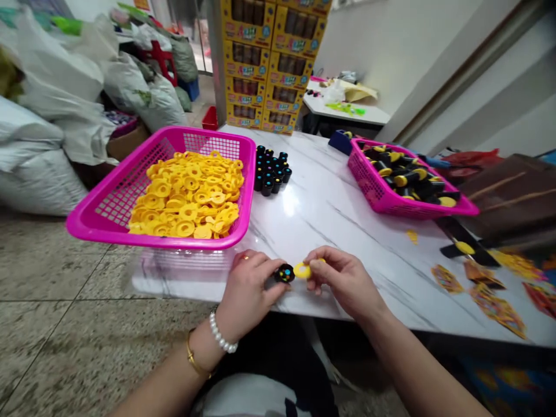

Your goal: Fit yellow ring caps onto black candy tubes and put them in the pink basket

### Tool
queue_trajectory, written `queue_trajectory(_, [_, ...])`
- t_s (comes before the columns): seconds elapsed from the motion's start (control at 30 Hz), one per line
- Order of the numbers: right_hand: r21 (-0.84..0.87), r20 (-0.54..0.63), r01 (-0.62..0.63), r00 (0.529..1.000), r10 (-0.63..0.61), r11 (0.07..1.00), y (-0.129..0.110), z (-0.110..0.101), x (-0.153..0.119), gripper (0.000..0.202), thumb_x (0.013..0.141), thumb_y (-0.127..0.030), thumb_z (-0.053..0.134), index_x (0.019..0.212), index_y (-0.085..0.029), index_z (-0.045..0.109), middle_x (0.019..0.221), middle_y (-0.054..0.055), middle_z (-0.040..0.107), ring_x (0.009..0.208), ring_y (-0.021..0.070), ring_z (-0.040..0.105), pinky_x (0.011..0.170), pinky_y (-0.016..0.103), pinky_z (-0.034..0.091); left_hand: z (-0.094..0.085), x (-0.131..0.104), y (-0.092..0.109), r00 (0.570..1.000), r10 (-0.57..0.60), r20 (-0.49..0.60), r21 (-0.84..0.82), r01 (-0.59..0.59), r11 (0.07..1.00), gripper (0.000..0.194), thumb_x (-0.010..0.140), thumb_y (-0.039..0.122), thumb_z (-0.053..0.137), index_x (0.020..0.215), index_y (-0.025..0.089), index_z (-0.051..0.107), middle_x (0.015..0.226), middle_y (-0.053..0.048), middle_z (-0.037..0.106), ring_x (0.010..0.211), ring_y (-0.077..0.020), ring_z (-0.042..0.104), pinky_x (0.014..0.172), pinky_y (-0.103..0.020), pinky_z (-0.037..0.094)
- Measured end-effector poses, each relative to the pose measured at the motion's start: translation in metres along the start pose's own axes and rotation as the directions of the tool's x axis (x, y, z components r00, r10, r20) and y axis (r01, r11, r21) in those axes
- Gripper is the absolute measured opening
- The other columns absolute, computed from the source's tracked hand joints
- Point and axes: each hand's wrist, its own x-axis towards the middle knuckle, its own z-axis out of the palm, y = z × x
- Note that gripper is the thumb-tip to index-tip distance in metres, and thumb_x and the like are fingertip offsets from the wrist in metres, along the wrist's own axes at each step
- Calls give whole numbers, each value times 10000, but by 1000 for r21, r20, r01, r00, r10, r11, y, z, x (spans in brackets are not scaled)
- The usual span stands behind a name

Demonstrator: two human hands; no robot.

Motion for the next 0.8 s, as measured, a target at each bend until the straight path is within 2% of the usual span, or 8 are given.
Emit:
queue_trajectory(0.1, [-53,14,30,999,-29,998,5,6,-3,205,762,-322,760,891,-178,692,715,-6,615,583,87,553,560,198,468,0,-2,0,1000,6,2,11,-6,1000,287,776,222,719,1060,224,676,856,-26,620,853,-207,542,836,-368,417])
queue_trajectory(0.2, [-74,18,-8,1000,9,997,7,13,-1,315,746,-322,772,1027,-199,699,742,-12,612,596,87,542,573,203,463,0,-2,0,1000,18,0,14,-18,1000,261,800,228,694,1060,215,673,863,-30,617,846,-201,542,853,-371,412])
queue_trajectory(0.33, [-117,24,-57,998,60,991,5,15,5,235,739,-345,774,908,-187,733,729,10,653,587,95,527,564,215,443,-1,-1,1,1000,5,16,36,-6,999,245,821,269,681,1062,222,674,847,-29,614,848,-204,540,884,-385,397])
queue_trajectory(0.5, [-289,8,30,1000,-29,957,-3,19,7,207,729,-342,780,863,-187,755,741,11,612,589,90,504,527,211,402,-3,0,1,999,0,48,43,-2,999,215,867,325,627,1047,219,679,839,-35,613,844,-204,532,876,-387,390])
queue_trajectory(0.6, [-270,-2,-71,997,74,960,-4,19,9,308,738,-371,774,965,-175,704,665,-20,570,494,73,484,461,198,377,-3,-1,1,999,5,48,29,-7,1000,209,877,324,613,1038,207,676,847,-37,615,841,-201,525,867,-382,382])
queue_trajectory(0.7, [-196,83,-210,970,229,958,-3,18,11,359,771,-417,739,982,-160,605,587,-34,579,407,82,495,411,191,374,-4,-1,2,998,11,60,24,-13,1000,195,886,319,599,1028,209,675,842,-29,611,843,-198,517,867,-375,372])
queue_trajectory(0.8, [-181,145,-246,951,273,952,-4,18,12,341,813,-437,692,943,-161,540,505,-40,568,374,101,509,406,192,385,-9,-1,4,997,5,83,7,-6,1000,217,863,343,625,1024,205,674,823,-23,603,832,-195,514,860,-368,364])
